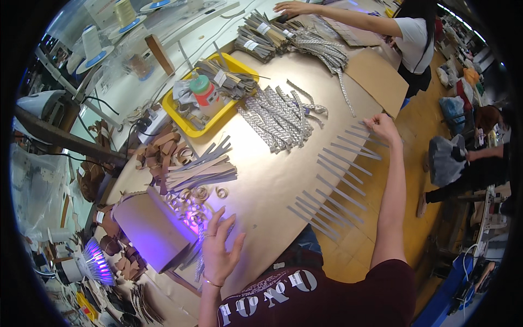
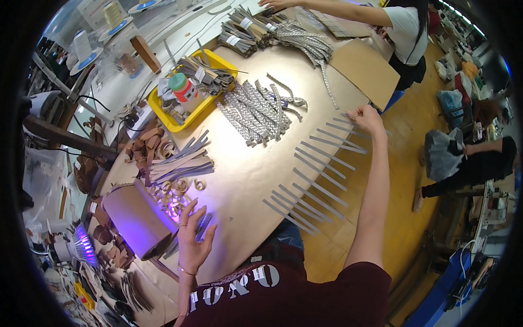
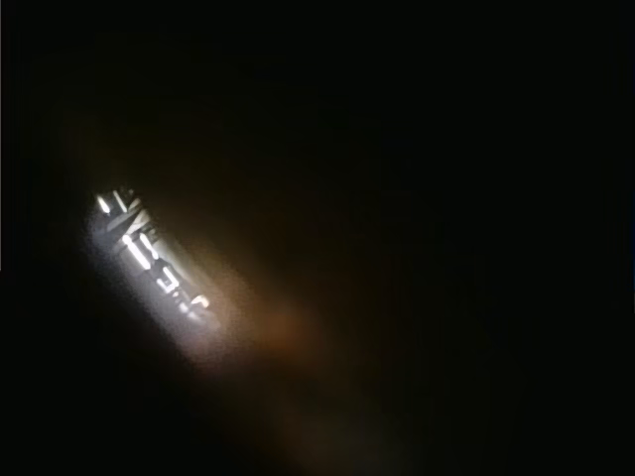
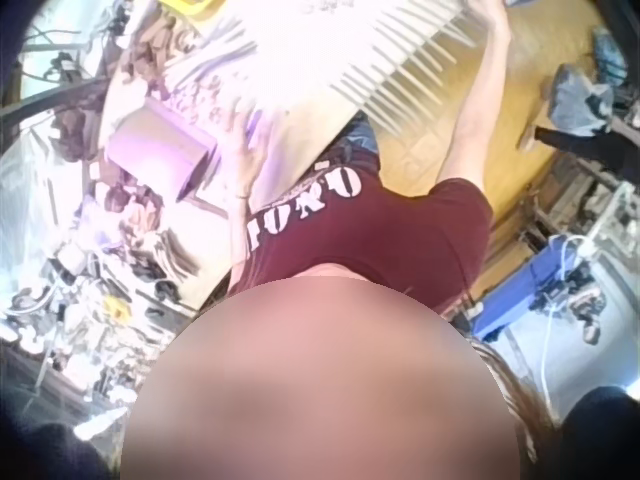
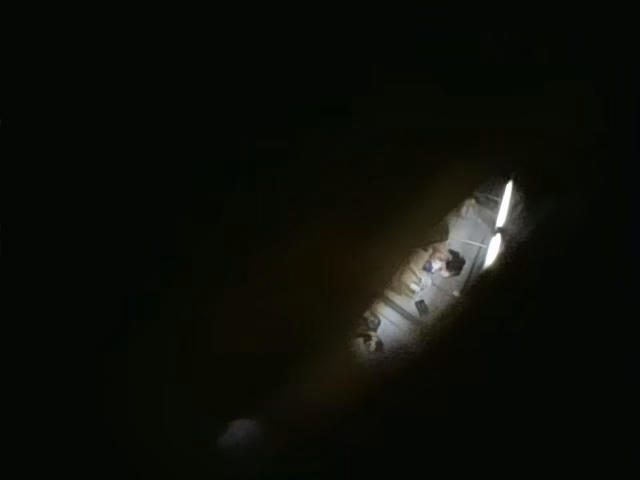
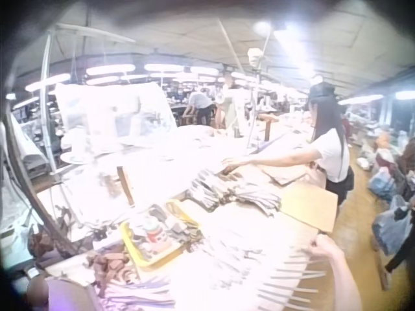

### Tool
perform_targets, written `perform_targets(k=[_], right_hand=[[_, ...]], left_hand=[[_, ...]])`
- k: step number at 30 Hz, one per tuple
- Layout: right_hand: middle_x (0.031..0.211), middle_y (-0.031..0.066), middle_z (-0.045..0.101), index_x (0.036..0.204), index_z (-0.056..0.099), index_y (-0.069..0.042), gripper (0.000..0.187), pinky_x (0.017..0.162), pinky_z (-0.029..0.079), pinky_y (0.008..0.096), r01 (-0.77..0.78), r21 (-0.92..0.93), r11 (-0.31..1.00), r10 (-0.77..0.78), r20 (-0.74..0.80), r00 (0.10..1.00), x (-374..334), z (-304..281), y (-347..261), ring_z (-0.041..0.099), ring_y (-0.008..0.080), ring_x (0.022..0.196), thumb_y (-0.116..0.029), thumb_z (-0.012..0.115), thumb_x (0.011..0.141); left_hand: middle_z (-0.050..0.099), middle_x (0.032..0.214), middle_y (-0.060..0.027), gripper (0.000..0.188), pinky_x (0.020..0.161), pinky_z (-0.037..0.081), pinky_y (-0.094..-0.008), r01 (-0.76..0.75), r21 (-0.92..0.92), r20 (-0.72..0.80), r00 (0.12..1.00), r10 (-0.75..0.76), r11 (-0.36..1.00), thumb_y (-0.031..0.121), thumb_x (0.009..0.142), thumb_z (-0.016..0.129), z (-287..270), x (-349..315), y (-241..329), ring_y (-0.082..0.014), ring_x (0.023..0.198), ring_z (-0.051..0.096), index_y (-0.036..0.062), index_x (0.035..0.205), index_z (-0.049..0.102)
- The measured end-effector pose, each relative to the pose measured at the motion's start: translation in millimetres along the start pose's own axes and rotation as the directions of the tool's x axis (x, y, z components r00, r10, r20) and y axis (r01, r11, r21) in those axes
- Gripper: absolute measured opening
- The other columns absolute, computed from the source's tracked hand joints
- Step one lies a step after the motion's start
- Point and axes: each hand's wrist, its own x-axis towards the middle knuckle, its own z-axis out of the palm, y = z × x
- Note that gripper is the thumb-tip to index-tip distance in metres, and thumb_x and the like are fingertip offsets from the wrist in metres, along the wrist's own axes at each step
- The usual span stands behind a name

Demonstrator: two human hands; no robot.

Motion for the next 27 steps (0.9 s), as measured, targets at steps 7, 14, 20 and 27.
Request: perform_targets(k=[7,14,20,27], right_hand=[[0.091,0.0131,0.072,0.088,0.07,-0.004,0.051,0.081,0.051,0.0442,-0.19,-0.325,0.927,0.177,-0.07,0.982,-3.1,-4.3,-19.3,0.069,0.0282,0.089,-0.054,0.075,0.077],[0.102,0.0113,0.066,0.112,0.06,-0.009,0.039,0.086,0.046,0.0486,-0.053,-0.62,0.783,-0.32,-0.475,0.82,-38.0,22.9,-101.8,0.061,0.0321,0.101,-0.032,0.073,0.084],[0.089,0.01,0.065,0.088,0.068,-0.005,0.016,0.08,0.049,0.0401,0.794,0.157,0.587,-0.775,-0.173,0.608,-112.7,133.5,-275.0,0.063,0.0295,0.085,-0.018,0.076,0.082],[0.097,0.0053,0.06,0.099,0.067,-0.014,0.021,0.086,0.041,0.0403,0.892,0.18,0.414,-0.91,0.072,0.408,-155.1,207.8,-401.4,0.056,0.0252,0.1,-0.026,0.073,0.083]], left_hand=[[0.053,0.135,-0.0185,0.044,0.09,0.051,-0.041,-0.046,-0.113,0.061,0.997,0.053,0.993,0.013,0.08,0.077,11.3,8.7,12.1,-0.0322,0.107,0.063,0.0047,0.12,0.062],[0.06,0.128,-0.013,0.036,0.09,0.049,-0.0408,-0.178,-0.049,0.067,0.981,0.181,0.983,0.018,0.085,0.073,9.5,8.2,10.3,-0.0291,0.105,0.063,0.0084,0.118,0.063],[0.064,0.122,-0.0081,0.033,0.093,0.048,-0.0406,-0.156,-0.005,0.08,0.985,0.156,0.988,0.021,0.087,0.071,5.9,-5.3,2.9,-0.0284,0.106,0.062,0.0108,0.118,0.064],[0.064,0.121,-0.007,0.032,0.092,0.049,-0.0396,-0.089,-0.008,-0.057,0.994,0.089,0.996,0.019,0.086,0.072,-0.5,-24.8,-6.7,-0.027,0.104,0.063,0.0111,0.116,0.066]])
